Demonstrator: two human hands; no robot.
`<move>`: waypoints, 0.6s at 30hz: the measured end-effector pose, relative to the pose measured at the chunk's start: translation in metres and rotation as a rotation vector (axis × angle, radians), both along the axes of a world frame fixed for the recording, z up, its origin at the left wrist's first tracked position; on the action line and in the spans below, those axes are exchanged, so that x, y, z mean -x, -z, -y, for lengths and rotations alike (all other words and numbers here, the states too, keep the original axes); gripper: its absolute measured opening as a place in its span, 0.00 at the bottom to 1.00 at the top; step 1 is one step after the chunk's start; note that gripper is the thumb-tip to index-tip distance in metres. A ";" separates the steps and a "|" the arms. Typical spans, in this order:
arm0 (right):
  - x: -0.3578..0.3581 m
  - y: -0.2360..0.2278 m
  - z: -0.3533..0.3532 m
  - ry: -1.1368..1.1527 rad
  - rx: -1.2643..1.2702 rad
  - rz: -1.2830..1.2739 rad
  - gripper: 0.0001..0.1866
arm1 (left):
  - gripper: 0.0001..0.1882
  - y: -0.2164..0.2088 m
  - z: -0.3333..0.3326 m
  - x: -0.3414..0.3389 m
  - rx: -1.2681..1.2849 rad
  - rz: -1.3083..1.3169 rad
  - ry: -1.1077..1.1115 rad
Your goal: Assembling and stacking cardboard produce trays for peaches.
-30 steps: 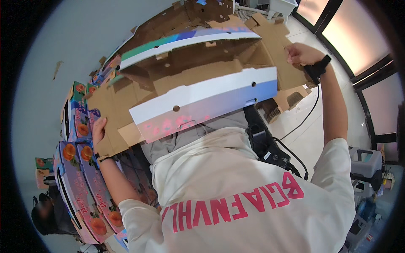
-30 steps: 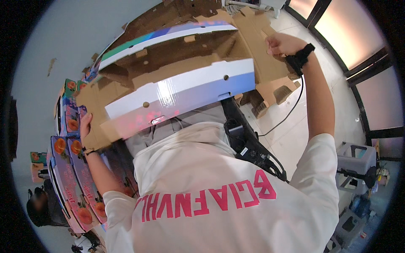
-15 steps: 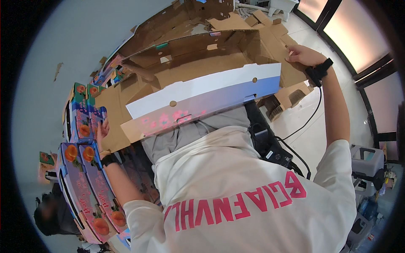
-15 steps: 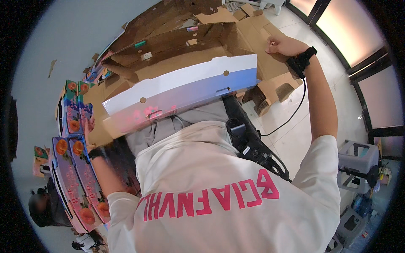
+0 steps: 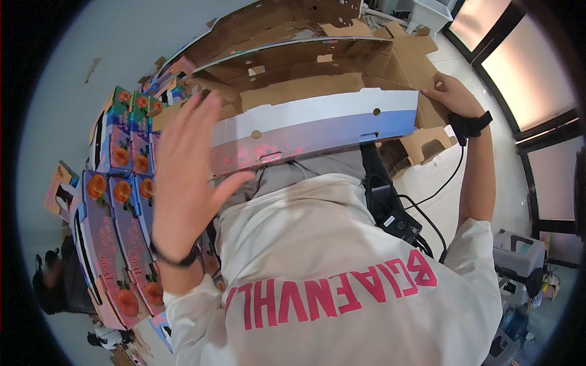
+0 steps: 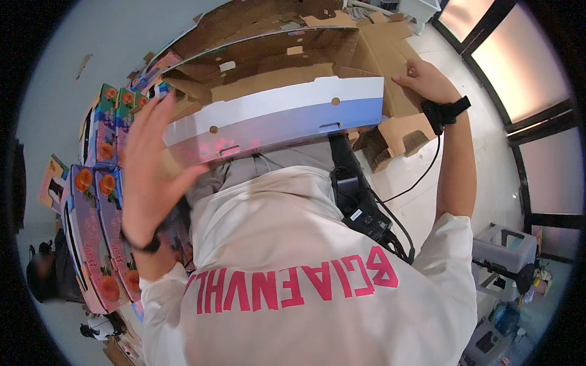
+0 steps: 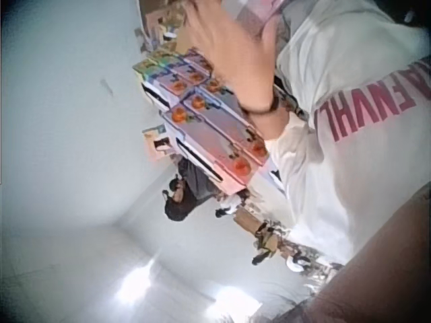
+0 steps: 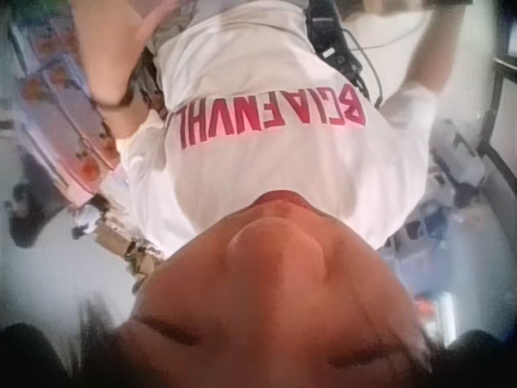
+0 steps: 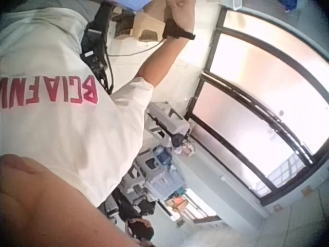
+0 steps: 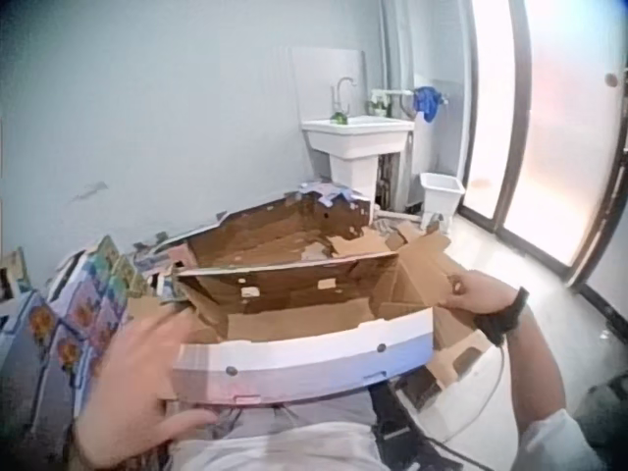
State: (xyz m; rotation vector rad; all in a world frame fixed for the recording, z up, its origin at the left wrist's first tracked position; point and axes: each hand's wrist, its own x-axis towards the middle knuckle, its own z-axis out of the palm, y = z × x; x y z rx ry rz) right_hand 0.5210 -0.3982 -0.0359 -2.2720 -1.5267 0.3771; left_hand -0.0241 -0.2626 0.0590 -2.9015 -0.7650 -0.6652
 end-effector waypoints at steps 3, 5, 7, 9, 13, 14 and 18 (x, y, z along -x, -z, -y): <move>-0.004 -0.002 0.002 0.051 0.021 -0.019 0.28 | 0.46 0.016 -0.020 -0.042 -0.175 -0.021 0.095; -0.013 0.003 0.006 0.063 0.104 -0.079 0.28 | 0.37 0.015 -0.017 -0.045 0.168 -0.157 0.007; -0.024 0.015 0.007 0.071 0.095 -0.031 0.28 | 0.20 0.011 0.013 -0.027 -0.085 -0.284 0.081; -0.035 0.030 0.014 0.054 0.082 -0.001 0.28 | 0.11 0.011 0.051 -0.008 -0.077 -0.350 0.178; -0.050 0.052 0.014 0.054 0.105 0.002 0.26 | 0.10 0.027 0.076 0.002 0.033 -0.443 0.335; -0.050 0.056 0.013 0.057 0.091 -0.079 0.27 | 0.12 0.028 0.077 0.001 0.056 -0.483 0.274; -0.046 0.053 0.013 0.109 0.100 -0.378 0.28 | 0.19 0.002 0.083 -0.002 0.118 -0.540 0.196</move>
